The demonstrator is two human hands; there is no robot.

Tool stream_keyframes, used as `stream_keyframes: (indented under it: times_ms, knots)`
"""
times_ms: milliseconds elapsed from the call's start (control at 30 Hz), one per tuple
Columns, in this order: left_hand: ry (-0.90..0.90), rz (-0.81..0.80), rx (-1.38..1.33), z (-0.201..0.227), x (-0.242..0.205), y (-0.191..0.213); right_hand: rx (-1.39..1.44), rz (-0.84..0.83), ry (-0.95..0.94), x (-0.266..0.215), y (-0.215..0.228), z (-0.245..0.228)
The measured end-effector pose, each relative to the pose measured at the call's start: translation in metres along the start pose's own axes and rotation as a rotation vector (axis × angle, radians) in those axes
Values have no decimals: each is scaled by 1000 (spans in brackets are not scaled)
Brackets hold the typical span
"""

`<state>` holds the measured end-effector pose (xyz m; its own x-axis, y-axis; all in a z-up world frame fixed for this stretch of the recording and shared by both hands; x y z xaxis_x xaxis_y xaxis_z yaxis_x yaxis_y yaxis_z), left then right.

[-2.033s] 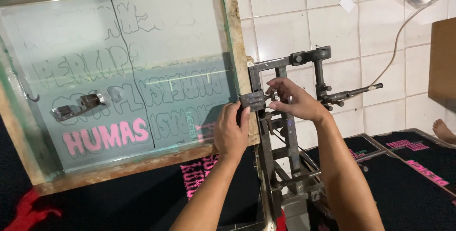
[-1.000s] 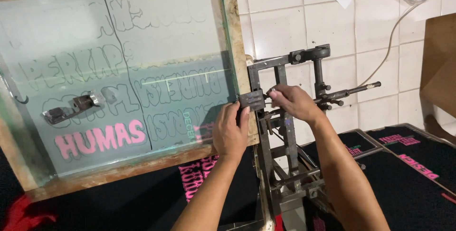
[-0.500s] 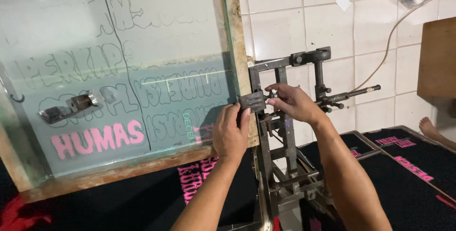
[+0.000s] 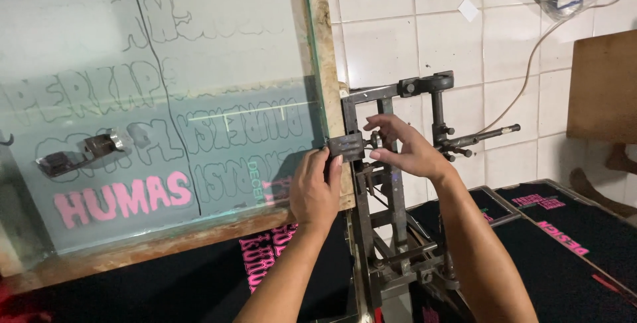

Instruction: The person reviews a production list and then mounts and aligns a screen printing frame onto a registration jig over a t-shirt.

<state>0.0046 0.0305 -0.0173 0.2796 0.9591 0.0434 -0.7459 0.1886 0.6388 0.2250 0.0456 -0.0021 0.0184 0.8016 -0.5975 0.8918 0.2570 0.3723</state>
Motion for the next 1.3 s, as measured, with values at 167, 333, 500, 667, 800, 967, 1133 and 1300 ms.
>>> stream_keyframes:
  times_ms: [167, 333, 500, 667, 800, 967, 1133, 1300]
  knots:
    - [13, -11, -33, -1, -2, 0, -41, 41, -12, 2, -6, 20]
    - [4, 29, -13, -6, -4, -4, 69, -8, 4, 0, -1, -2]
    - [3, 14, -27, -1, -1, 2, -40, 10, -90, 2, -7, 16]
    - [14, 6, -16, -1, 0, 1, -29, -14, -57, 6, -3, 6]
    - [15, -3, -17, 0, 0, 1, -83, -31, -168, 7, -2, 8]
    - [28, -25, 9, -2, 1, 1, 8, -54, -138, 11, -4, 15]
    - [5, 2, -11, -1, 1, 1, 26, -105, -100, 4, 2, -12]
    - [28, -9, -46, -2, -2, 3, -141, -78, -152, 6, -9, 35]
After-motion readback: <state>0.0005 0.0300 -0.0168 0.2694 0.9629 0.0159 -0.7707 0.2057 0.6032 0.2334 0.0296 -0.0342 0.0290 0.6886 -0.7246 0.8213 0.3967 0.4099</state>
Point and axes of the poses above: each hand's wrist, its own x-axis towards the middle knuckle, its own y-axis out of the back of the hand, z = x × y, the point moved 3 cm from there along x, towards the middle knuckle, and after that the axes turned 12 degrees about -y, right-handed, at the moved point
